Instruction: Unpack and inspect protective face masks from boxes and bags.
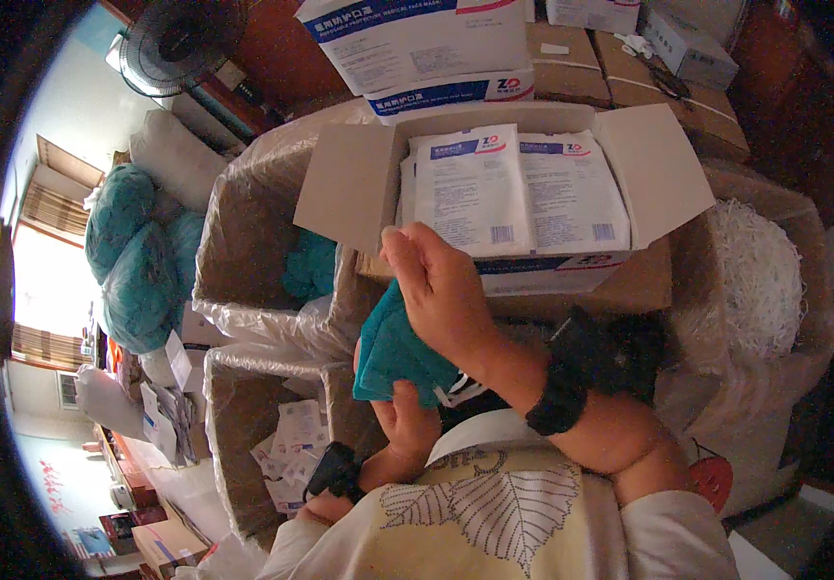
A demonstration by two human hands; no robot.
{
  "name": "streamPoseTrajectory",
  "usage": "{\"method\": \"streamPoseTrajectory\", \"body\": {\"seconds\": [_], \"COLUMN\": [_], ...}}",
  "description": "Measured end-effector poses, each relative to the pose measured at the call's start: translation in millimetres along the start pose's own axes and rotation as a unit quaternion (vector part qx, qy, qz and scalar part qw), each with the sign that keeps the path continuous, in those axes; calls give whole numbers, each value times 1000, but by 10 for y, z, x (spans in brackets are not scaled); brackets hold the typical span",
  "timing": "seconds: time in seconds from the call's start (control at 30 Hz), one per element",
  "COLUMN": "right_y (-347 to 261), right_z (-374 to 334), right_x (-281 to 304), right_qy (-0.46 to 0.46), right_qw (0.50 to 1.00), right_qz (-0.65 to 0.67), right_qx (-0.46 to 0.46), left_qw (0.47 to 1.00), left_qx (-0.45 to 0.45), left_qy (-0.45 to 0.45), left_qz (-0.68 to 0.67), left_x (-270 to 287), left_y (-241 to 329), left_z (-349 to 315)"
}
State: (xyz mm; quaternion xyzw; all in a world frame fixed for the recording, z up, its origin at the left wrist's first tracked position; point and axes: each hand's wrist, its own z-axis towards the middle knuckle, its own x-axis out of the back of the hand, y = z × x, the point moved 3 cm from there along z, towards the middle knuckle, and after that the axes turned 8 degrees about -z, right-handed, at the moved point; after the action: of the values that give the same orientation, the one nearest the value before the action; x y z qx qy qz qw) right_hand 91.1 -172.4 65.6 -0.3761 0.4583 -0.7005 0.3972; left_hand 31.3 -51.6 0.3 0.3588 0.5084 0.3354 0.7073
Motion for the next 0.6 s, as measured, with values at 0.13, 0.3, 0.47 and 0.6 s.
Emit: {"method": "streamPoseTrajectory", "body": {"seconds": [0.13,0.3,0.47,0.6], "right_y": [-113,-141,-163,-168], "right_z": [-45,-190,-384,-430], "right_x": [176,328,376,394], "right_qy": [-46,-196,-200,-248], "right_qw": [964,934,965,954], "right_qz": [-137,-181,-124,-134], "right_qx": [223,240,119,102], "left_qw": [997,997,995,991], "left_qx": [80,76,77,117], "left_qy": [-1,20,18,-43], "left_qz": [-16,7,68,57], "left_x": [181,79,-5,52], "left_y": [109,339,402,392], "left_z": [15,110,116,160]}}
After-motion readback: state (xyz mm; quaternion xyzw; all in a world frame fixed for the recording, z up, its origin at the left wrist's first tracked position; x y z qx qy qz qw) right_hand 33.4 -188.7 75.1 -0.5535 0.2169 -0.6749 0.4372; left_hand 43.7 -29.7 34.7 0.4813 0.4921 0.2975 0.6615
